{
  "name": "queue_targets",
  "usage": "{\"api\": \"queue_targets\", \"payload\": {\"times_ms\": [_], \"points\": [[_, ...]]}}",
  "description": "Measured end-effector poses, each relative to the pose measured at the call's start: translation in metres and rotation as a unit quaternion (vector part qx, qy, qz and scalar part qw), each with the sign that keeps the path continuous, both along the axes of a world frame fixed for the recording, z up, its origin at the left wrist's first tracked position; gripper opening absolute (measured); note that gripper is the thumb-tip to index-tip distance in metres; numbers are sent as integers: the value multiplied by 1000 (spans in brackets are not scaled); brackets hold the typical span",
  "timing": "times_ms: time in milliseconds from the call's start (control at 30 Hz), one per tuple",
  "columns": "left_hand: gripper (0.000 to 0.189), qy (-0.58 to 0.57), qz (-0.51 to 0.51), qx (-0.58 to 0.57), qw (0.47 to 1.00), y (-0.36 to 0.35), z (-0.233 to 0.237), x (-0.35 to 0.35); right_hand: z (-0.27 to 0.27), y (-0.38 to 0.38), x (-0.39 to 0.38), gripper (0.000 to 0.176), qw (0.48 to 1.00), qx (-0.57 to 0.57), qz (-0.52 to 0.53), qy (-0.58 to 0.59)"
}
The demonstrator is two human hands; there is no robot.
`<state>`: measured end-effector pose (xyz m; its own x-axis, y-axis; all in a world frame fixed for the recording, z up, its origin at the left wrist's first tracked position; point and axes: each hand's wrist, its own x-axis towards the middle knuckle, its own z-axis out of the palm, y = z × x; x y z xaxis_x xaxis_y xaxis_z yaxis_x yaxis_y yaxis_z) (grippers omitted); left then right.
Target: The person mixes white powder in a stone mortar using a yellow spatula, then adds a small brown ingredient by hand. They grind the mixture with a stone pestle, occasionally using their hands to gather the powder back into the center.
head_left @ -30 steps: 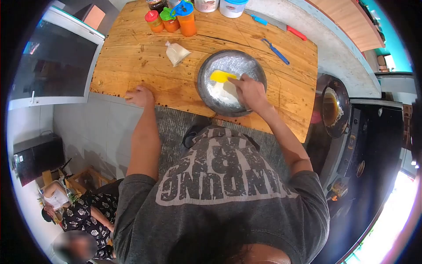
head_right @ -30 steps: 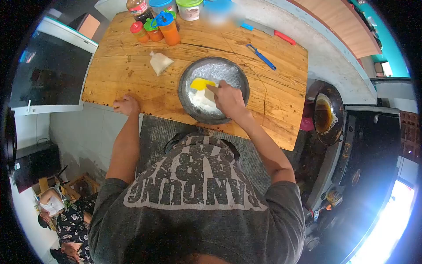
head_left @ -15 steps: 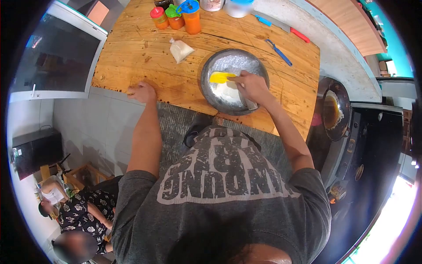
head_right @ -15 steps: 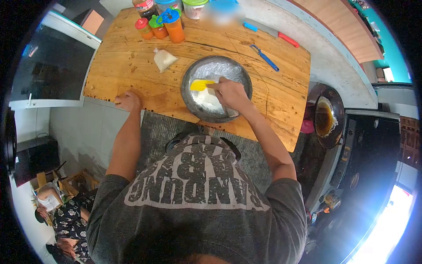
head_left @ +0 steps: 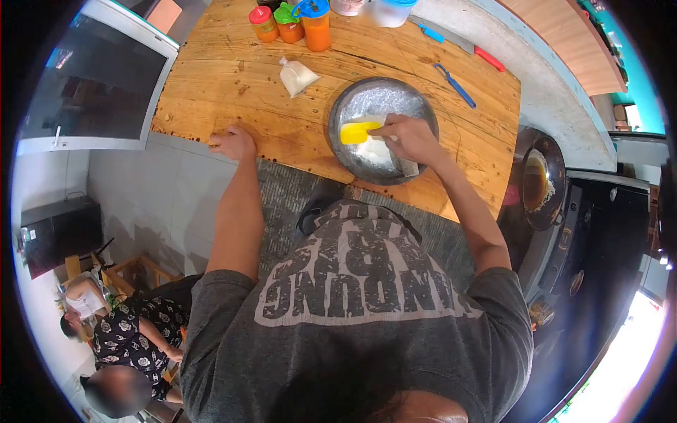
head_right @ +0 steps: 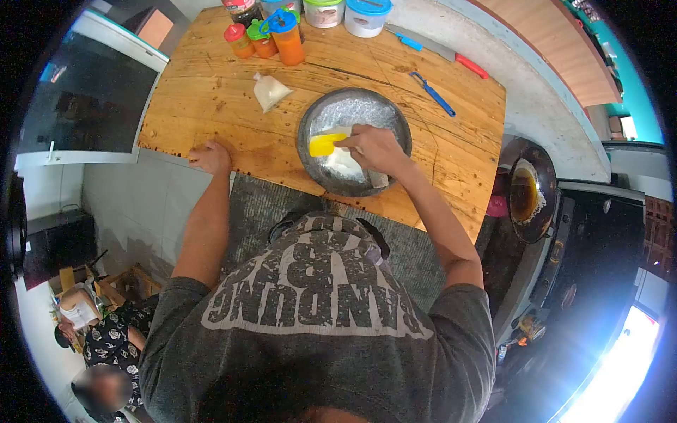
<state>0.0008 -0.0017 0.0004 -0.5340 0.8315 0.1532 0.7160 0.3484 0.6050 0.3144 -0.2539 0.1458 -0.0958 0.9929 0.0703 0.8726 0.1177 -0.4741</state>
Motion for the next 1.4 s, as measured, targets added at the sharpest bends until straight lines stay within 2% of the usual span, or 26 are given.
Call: {"api": "queue_targets", "payload": {"times_ms": [67,167,267,367,467,633,767,867,967,1067,1167,1233,1367,1400], "points": [[52,0,2,20,1000,1,-2,-1,-6,3,-3,32,1000,4,16,5],[50,-7,-11,30,999,1,-7,-4,-7,-7,10,31,998,-21,11,-50],[55,-16,-19,-26,999,1,-3,-6,10,-5,24,30,996,-74,-4,-43],[49,-13,2,5,1000,1,-1,-2,16,5,15,30,999,-31,32,-24],[48,-17,4,-4,1000,-5,10,2,-5,12,9,30,997,-5,71,8],[48,-4,15,-5,1000,1,-2,-2,-16,2,41,28,995,-71,63,9],[49,-12,16,-32,999,0,6,0,-5,4,38,25,995,-41,71,49],[48,18,26,-9,999,-1,6,2,-8,7,23,27,992,-17,122,41],[49,16,19,-3,1000,4,-8,-5,-16,9,37,25,991,-54,122,-5],[49,8,16,-19,1000,-1,5,1,-14,10,58,28,994,-30,101,-38],[49,17,11,-1,1000,2,-3,-3,2,14,58,28,994,-16,109,-25],[50,19,19,-2,1000,0,-1,-1,2,17,43,27,989,-45,140,3],[51,16,35,-28,999,2,2,2,-10,20,43,25,982,-95,163,18],[51,14,36,-33,999,1,5,2,-15,21,51,25,986,-71,154,3]]}}
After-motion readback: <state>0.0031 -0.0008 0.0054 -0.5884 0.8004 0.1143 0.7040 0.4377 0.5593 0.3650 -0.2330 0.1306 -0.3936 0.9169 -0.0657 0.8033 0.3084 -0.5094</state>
